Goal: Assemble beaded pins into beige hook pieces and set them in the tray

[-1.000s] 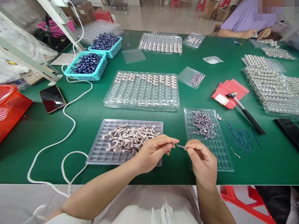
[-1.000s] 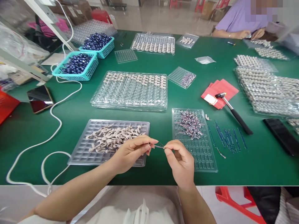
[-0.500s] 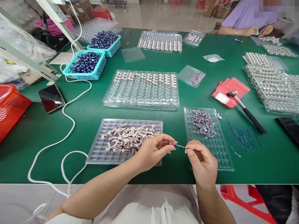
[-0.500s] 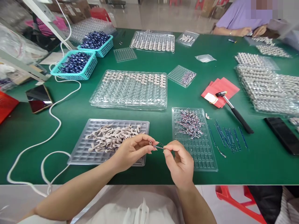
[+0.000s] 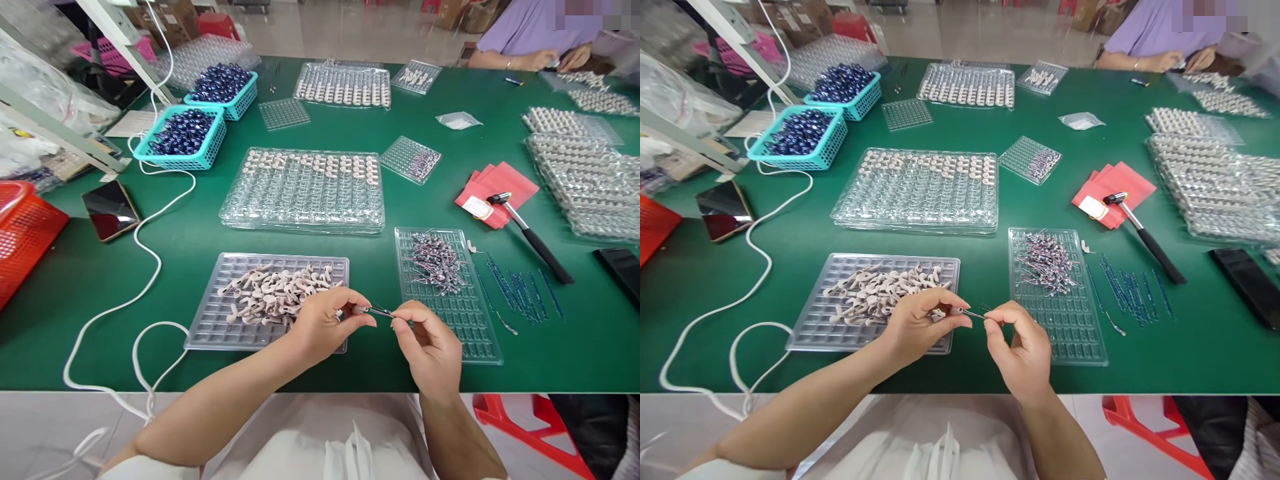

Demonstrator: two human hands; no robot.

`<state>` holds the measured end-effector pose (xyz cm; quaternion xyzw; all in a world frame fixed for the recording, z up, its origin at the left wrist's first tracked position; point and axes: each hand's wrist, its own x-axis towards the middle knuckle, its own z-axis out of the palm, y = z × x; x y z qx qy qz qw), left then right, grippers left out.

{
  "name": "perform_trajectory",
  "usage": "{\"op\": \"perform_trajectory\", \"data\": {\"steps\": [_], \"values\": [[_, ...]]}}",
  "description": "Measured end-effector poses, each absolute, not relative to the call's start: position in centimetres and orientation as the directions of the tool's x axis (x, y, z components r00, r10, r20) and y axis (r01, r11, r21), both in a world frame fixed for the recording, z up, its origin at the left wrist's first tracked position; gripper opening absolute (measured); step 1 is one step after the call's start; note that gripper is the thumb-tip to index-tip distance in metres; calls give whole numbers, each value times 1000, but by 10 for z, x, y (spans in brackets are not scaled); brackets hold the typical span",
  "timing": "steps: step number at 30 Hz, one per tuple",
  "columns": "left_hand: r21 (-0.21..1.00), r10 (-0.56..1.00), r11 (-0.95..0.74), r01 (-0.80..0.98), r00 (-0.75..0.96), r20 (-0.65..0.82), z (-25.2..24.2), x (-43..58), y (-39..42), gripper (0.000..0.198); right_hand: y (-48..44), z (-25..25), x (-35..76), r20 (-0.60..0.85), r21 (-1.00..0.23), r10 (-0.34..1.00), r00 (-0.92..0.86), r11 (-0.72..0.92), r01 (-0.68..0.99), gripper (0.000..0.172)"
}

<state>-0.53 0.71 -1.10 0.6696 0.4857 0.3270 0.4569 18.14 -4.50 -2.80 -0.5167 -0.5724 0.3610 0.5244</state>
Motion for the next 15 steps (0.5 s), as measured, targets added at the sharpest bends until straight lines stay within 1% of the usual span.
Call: {"op": "perform_trajectory", "data": {"steps": [3,6,10,15], "values": [[885,938,-259,387,318,136,-12,-5,6,17,-45,-27,181,217,-952,973,76,193,238,14],[859,928,-316,403,318,192,-12,-5,6,16,-45,-27,181,222,-949,972,72,199,246,14],[846,924,-339,412,316,216,-12,-4,7,17,-44,-26,180,218,-946,974,65,194,259,13],[845,928,-322,427,319,192,-13,-4,5,17,-45,-26,179,199,-948,977,71,174,266,11]]}}
